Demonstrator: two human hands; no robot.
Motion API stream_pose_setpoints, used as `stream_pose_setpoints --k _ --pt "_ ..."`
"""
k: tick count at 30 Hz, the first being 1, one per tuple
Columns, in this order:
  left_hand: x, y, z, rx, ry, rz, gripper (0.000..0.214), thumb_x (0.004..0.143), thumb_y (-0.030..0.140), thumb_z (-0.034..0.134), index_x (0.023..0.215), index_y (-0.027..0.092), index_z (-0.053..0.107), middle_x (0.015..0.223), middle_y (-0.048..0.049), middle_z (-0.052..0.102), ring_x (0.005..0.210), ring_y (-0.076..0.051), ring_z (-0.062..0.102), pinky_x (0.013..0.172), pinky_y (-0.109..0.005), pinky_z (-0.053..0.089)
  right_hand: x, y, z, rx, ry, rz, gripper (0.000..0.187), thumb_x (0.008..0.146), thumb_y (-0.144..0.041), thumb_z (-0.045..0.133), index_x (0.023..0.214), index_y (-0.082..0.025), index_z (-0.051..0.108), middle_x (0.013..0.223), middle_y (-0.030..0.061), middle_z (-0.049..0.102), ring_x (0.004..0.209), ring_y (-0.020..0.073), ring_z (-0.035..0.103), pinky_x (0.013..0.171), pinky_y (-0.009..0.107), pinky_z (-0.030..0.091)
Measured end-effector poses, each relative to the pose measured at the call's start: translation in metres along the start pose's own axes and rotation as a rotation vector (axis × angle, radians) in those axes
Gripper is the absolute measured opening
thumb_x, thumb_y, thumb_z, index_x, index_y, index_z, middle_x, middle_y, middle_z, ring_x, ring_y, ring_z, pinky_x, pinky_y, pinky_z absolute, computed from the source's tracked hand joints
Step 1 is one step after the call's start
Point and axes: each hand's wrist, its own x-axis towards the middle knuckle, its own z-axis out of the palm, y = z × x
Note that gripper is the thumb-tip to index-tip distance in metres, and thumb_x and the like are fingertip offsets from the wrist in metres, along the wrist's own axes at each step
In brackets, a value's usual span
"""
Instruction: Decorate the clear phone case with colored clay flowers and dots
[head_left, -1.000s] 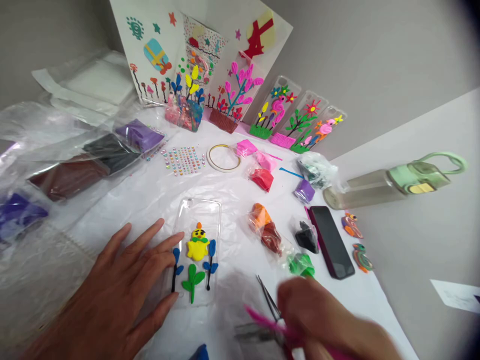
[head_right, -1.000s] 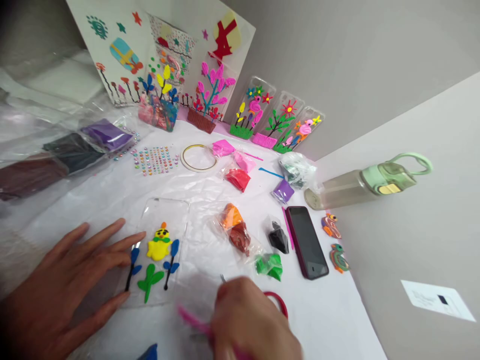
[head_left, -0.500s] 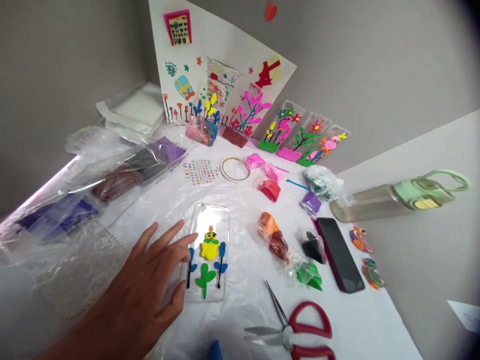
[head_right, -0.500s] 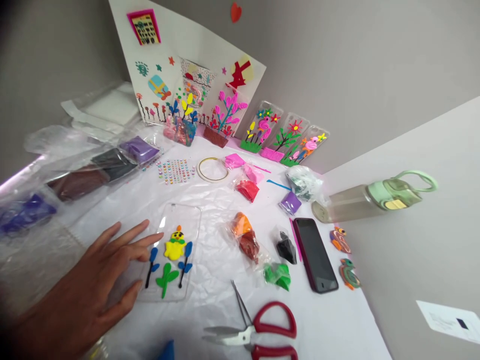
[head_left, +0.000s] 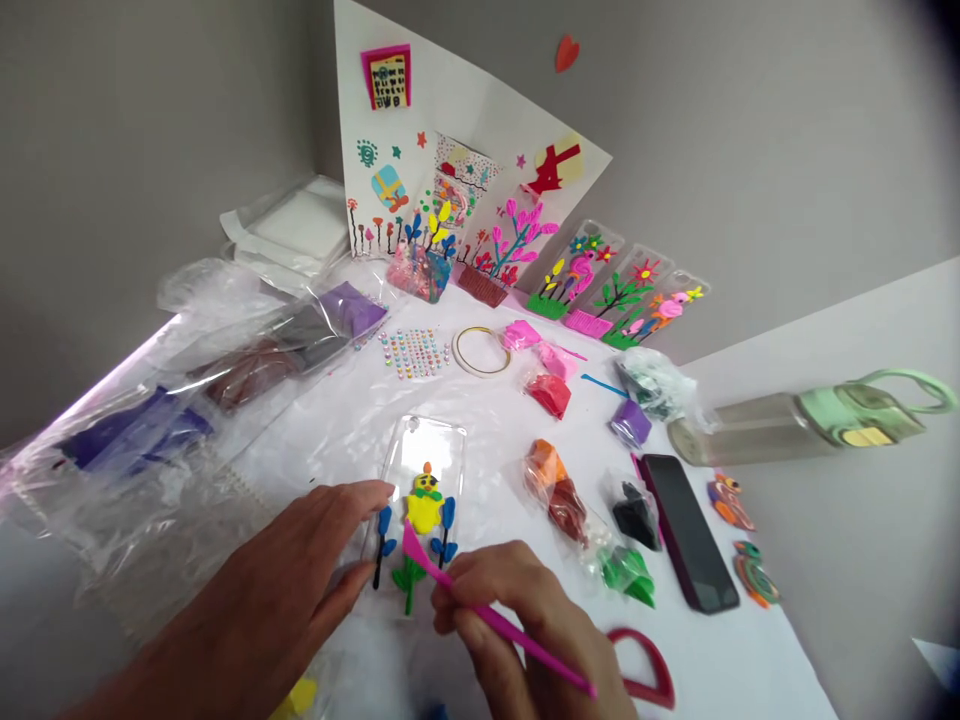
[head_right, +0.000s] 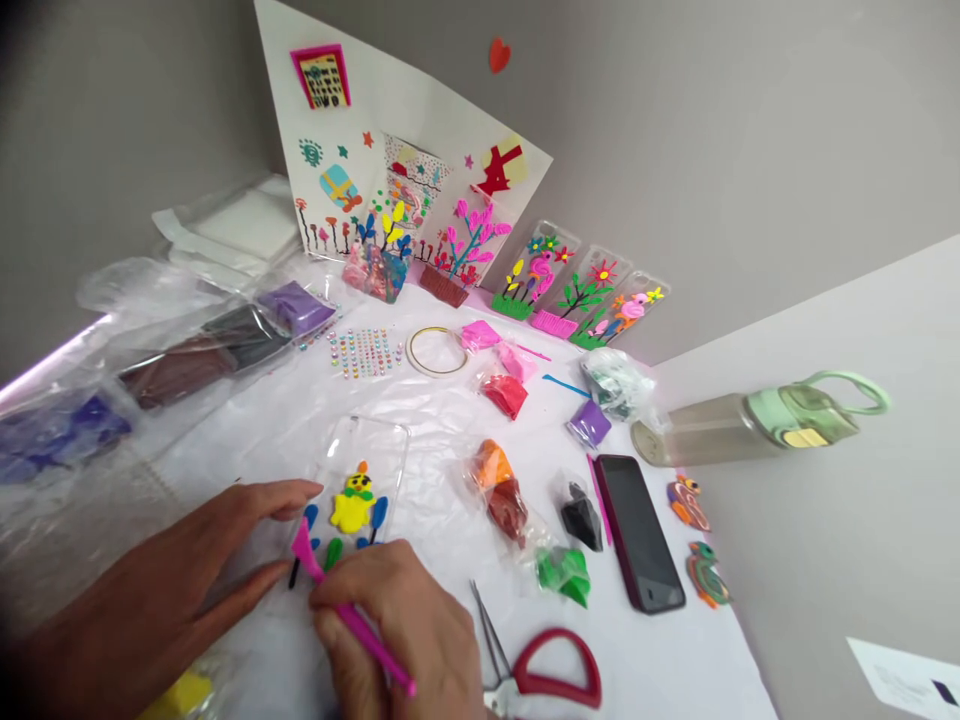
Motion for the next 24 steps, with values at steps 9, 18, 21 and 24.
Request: stream_pose_setpoints --k 9,18,21,24 --pt "-0.001 0.008 0.006 0.006 0.001 0.036 0.047 0.099 0.028 0.045 0.146 0.031 0.04 0.124 -0.0062 0.072 0.106 -0.026 0.077 0.092 -0.037 0.068 0.003 0.014 0.014 -0.302 -0.07 -0.018 0.012 0.106 -0.017 0.047 0.107 -0.027 0.055 0.087 0.0011 0.068 0.072 0.0151 0.069 0.061 0.023 0.054" --pt "0.009 0.009 -0.007 0.04 0.008 0.069 0.046 0.096 0.026 0.054 0.142 0.032 0.049 0.121 -0.0027 0.069 0.113 -0.027 0.069 0.098 -0.04 0.065 -0.007 0.03 0.015 -0.315 -0.227 -0.076 0.036 0.097 -0.005 0.049 0.127 -0.024 0.048 0.106 0.01 0.067 0.093 0.0234 0.068 0.072 0.03 0.058" --pt "0.005 0.009 -0.002 0.076 0.016 0.083 0.046 0.097 0.026 0.052 0.143 0.031 0.048 0.124 -0.004 0.068 0.117 -0.028 0.065 0.104 -0.043 0.06 -0.01 0.029 0.013 -0.294 -0.296 -0.023 0.046 0.092 -0.004 0.053 0.133 -0.024 0.046 0.113 0.0107 0.065 0.103 0.0256 0.066 0.082 0.033 0.059" --pt "0.002 0.01 0.003 0.09 0.028 0.071 0.044 0.101 0.023 0.045 0.144 0.03 0.048 0.128 -0.0027 0.067 0.125 -0.026 0.058 0.113 -0.043 0.049 -0.006 0.024 0.012 -0.321 -0.299 -0.041 0.046 0.087 0.001 0.051 0.127 -0.022 0.048 0.11 0.0101 0.065 0.1 0.0251 0.067 0.084 0.034 0.061"
